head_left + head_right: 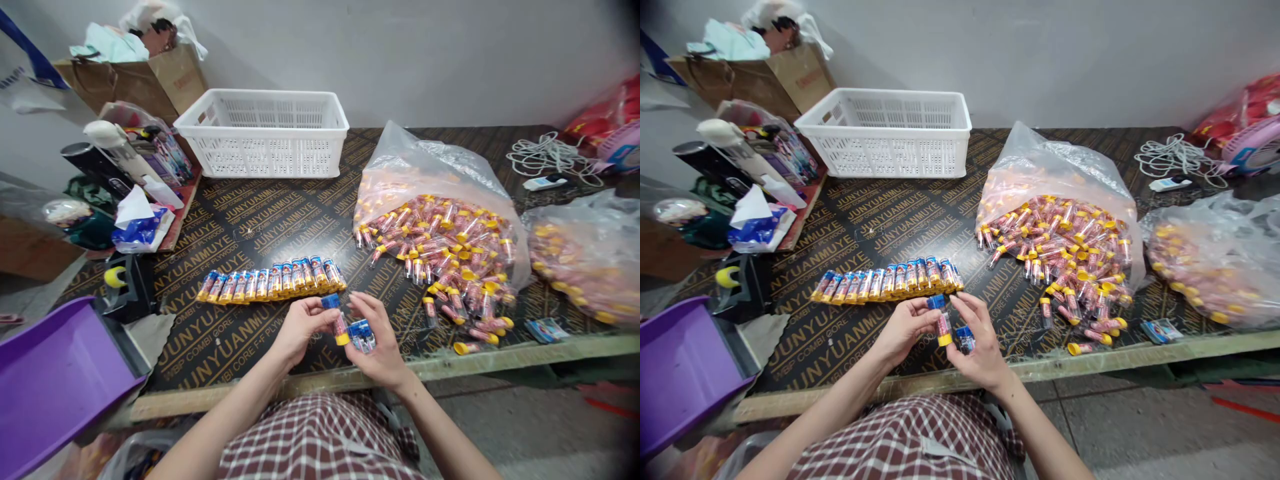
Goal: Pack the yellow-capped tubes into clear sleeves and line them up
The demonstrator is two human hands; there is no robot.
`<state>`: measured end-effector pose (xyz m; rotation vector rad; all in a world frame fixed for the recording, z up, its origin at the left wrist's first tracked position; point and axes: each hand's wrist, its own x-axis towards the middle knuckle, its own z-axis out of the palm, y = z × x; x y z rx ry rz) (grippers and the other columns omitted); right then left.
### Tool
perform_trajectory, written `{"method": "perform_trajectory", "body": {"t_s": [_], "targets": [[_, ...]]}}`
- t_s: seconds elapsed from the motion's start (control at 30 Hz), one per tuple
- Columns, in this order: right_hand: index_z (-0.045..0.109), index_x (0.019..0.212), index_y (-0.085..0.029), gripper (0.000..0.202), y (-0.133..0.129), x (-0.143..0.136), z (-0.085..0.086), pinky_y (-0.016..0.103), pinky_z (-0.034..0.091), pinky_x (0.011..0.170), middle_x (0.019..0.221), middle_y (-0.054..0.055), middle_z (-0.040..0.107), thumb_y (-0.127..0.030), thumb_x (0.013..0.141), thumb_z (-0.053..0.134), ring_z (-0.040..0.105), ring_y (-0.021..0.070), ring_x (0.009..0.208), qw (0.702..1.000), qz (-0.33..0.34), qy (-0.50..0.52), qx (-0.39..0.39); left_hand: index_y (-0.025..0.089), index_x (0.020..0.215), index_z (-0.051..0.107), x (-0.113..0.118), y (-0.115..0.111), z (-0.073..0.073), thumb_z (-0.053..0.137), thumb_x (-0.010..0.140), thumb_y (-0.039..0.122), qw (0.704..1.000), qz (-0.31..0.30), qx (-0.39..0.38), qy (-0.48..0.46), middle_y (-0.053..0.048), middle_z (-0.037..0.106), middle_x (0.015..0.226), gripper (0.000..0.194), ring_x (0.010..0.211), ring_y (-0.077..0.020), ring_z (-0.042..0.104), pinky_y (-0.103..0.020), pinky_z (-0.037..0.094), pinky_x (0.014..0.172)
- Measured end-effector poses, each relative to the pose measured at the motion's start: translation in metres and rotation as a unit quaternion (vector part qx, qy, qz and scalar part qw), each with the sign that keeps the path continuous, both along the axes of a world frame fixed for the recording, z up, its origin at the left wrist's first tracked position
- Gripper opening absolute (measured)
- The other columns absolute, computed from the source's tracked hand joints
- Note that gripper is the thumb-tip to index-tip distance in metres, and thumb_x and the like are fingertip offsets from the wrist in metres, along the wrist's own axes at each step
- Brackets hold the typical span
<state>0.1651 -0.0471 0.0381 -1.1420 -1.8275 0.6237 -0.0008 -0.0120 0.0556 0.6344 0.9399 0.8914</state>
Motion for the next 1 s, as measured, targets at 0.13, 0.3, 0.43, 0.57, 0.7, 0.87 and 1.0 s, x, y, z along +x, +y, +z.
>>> {"method": "perform_trajectory", "body": {"t_s": [0.13,0.3,0.43,0.57,0.7,0.87,1.0], "targets": [[0.027,0.141,-0.027,0.083,0.004,0.001,0.005,0.049,0.040,0.102,0.146,0.009,0.028,-0.009,0.064,0.052,0.033,0.0301,0.132,0.997,0.075,-0.006,-0.012,0.010,0.083,0.070,0.004,-0.006,-0.002,0.081,0.058,0.030,0.998,-0.054,-0.020,-0.002,-0.004,0.068,0.072,0.034,0.060,-0.0110,0.060,-0.023,0.048,0.061],[0.032,0.138,-0.024,0.081,0.005,0.002,0.004,0.046,0.037,0.106,0.133,0.008,0.045,-0.009,0.060,0.049,0.043,0.0264,0.125,0.993,0.114,0.020,-0.026,0.010,0.080,0.070,0.007,-0.010,-0.003,0.082,0.056,0.028,0.997,-0.072,-0.030,-0.008,-0.004,0.068,0.070,0.032,0.058,-0.0104,0.061,-0.021,0.046,0.057],[0.034,0.136,-0.024,0.081,0.003,0.001,-0.001,0.044,0.041,0.103,0.131,0.009,0.046,-0.009,0.058,0.049,0.046,0.0266,0.122,0.993,0.100,0.049,-0.039,0.011,0.075,0.068,0.007,-0.012,0.001,0.082,0.055,0.026,0.997,-0.062,-0.040,-0.007,-0.003,0.068,0.069,0.028,0.057,-0.0103,0.061,-0.020,0.045,0.055],[0.034,0.136,-0.023,0.082,0.002,0.001,-0.004,0.044,0.042,0.102,0.132,0.010,0.045,-0.008,0.057,0.050,0.047,0.0268,0.122,0.992,0.098,0.071,-0.045,0.011,0.076,0.068,0.007,-0.012,0.003,0.083,0.054,0.026,0.997,-0.061,-0.045,-0.009,-0.002,0.068,0.070,0.030,0.057,-0.0099,0.061,-0.020,0.045,0.056],[0.032,0.136,-0.024,0.082,-0.001,0.000,-0.003,0.044,0.041,0.103,0.133,0.010,0.043,-0.007,0.059,0.051,0.046,0.0267,0.122,0.990,0.104,0.081,-0.053,0.011,0.076,0.067,0.009,-0.013,0.002,0.083,0.054,0.027,0.997,-0.058,-0.044,-0.001,-0.003,0.068,0.069,0.032,0.057,-0.0098,0.060,-0.020,0.045,0.055],[0.023,0.141,-0.024,0.082,0.020,0.007,0.003,0.045,0.037,0.104,0.140,0.010,0.037,-0.024,0.069,0.062,0.039,0.0278,0.127,0.990,0.131,0.021,-0.045,0.011,0.075,0.065,-0.005,-0.006,0.006,0.081,0.056,0.032,0.998,-0.042,-0.014,0.040,-0.003,0.068,0.066,0.032,0.057,-0.0114,0.060,-0.022,0.046,0.058],[0.032,0.137,-0.023,0.066,0.083,0.032,-0.010,0.047,0.029,0.106,0.139,0.012,0.039,-0.041,0.080,0.059,0.036,0.0280,0.128,0.990,-0.056,-0.127,0.004,0.013,0.078,0.062,-0.047,0.020,0.011,0.080,0.055,0.037,0.972,0.035,0.096,0.213,-0.001,0.066,0.060,0.038,0.054,-0.0135,0.059,-0.023,0.044,0.054]]}}
